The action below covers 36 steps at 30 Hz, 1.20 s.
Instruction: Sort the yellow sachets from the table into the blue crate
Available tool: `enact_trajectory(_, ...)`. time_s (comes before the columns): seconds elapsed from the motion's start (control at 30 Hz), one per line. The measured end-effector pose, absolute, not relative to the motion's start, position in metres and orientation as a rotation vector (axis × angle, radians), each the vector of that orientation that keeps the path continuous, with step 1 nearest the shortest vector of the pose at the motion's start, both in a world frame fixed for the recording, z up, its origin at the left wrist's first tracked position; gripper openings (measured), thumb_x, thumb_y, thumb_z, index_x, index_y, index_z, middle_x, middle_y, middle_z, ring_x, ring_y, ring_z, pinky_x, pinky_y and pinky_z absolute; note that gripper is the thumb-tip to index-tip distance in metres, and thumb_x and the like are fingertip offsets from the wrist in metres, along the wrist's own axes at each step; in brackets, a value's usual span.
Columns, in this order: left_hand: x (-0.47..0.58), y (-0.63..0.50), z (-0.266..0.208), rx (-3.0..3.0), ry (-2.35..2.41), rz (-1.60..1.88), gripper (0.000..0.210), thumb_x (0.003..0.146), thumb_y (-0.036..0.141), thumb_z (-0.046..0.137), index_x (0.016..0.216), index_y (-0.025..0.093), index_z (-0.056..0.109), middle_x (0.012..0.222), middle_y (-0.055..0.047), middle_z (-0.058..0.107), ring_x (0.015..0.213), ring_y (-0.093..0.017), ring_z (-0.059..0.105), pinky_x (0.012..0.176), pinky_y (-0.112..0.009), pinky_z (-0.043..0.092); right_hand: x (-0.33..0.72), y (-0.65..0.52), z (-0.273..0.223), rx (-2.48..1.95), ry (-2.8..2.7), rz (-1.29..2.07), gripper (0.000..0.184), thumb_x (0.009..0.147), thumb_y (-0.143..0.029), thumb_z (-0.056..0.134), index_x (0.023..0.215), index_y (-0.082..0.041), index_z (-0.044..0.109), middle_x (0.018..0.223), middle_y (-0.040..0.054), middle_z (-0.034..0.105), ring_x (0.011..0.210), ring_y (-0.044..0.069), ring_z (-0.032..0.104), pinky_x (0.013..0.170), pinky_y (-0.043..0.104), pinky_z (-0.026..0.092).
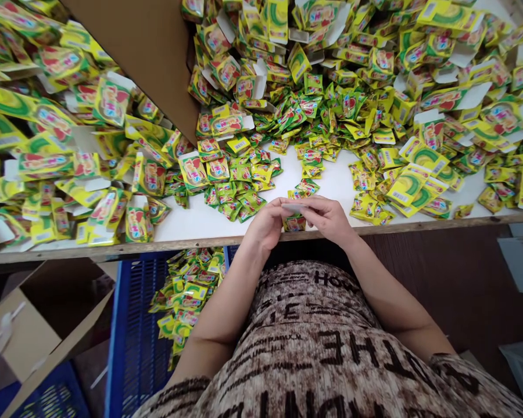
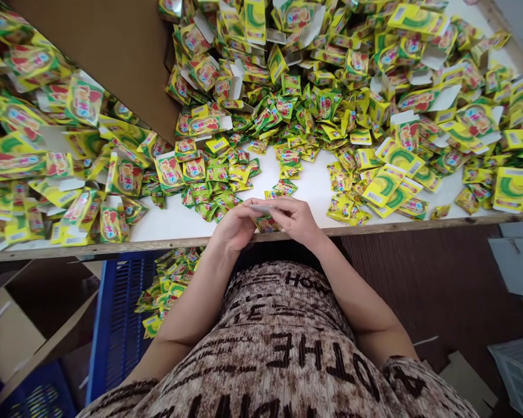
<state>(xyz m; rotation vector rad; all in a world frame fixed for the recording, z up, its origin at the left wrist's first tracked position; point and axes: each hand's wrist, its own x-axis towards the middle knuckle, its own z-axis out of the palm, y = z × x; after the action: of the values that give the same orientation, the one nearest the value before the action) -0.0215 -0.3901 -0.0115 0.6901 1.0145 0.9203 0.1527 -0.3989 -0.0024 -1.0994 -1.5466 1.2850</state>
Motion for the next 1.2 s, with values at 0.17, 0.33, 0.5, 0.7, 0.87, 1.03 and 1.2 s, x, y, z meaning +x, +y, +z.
enact_trajectory(0.17,-0.015,-0.4,-0.017,0.759,0.966,1.169,0.028,0.07,0.03,0.081,0.096,0.021,0.074,0.099,-0.004,0.076,0.094,-0.018,0.069,0.093,-0.034,0.053,0.151,-0.389,-0.006,-1.177,-1.266,1.376,0.028,0.08,-0.046,0.073,0.096,-0.024,0.081,0.086,0.003,0.074,0.058,0.011,0.055,0.052,0.026,0.049)
enact_trajectory(0.33,-0.018,-0.404,-0.031,0.934,1.114,1.327,0.029,0.071,0.034,0.083,0.097,0.023,0.079,0.102,-0.005,0.077,0.098,-0.021,0.07,0.095,-0.036,0.054,0.151,-0.384,-0.006,-1.156,-1.271,1.468,0.032,0.075,-0.046,0.077,0.097,-0.023,0.081,0.091,0.0038,0.076,0.072,0.015,0.063,0.056,0.026,0.055)
enact_trajectory(0.5,-0.018,-0.4,-0.037,0.92,1.127,1.335,0.031,0.068,0.036,0.085,0.097,0.024,0.08,0.101,-0.005,0.078,0.097,-0.022,0.071,0.093,-0.037,0.055,0.153,-0.386,-0.006,-1.125,-1.411,1.328,0.027,0.081,-0.045,0.074,0.101,-0.028,0.08,0.097,0.0041,0.074,0.082,0.016,0.065,0.062,0.028,0.059)
enact_trajectory(0.7,-0.018,-0.403,-0.036,0.963,1.17,1.332,0.024,0.077,0.04,0.078,0.096,0.025,0.08,0.099,-0.005,0.078,0.095,-0.02,0.07,0.088,-0.034,0.056,0.149,-0.388,0.0,-1.176,-1.312,1.397,0.028,0.08,-0.047,0.074,0.094,-0.024,0.081,0.094,0.0052,0.076,0.077,0.017,0.067,0.058,0.028,0.06)
enact_trajectory(0.87,-0.016,-0.402,-0.03,0.962,1.148,1.328,0.024,0.077,0.038,0.078,0.096,0.023,0.078,0.097,-0.004,0.077,0.09,-0.017,0.069,0.087,-0.032,0.055,0.146,-0.385,0.001,-1.226,-1.241,1.435,0.031,0.071,-0.045,0.082,0.09,-0.02,0.08,0.082,0.0038,0.075,0.07,0.016,0.067,0.06,0.029,0.061)
enact_trajectory(1.03,-0.019,-0.4,-0.028,1.082,1.146,1.305,0.023,0.076,0.036,0.08,0.092,0.02,0.076,0.091,-0.004,0.075,0.085,-0.016,0.07,0.084,-0.03,0.055,0.15,-0.384,-0.01,-1.196,-1.236,1.414,0.032,0.071,-0.045,0.082,0.091,-0.02,0.08,0.081,0.0035,0.075,0.07,0.016,0.066,0.063,0.03,0.059)
enact_trajectory(1.2,-0.03,-0.396,-0.033,1.355,1.089,1.326,0.021,0.075,0.032,0.082,0.093,0.021,0.077,0.094,-0.005,0.075,0.09,-0.018,0.07,0.08,-0.03,0.055,0.155,-0.386,-0.016,-1.19,-1.44,1.234,0.031,0.071,-0.035,0.084,0.098,-0.022,0.079,0.082,0.0018,0.073,0.065,0.012,0.06,0.065,0.029,0.054)
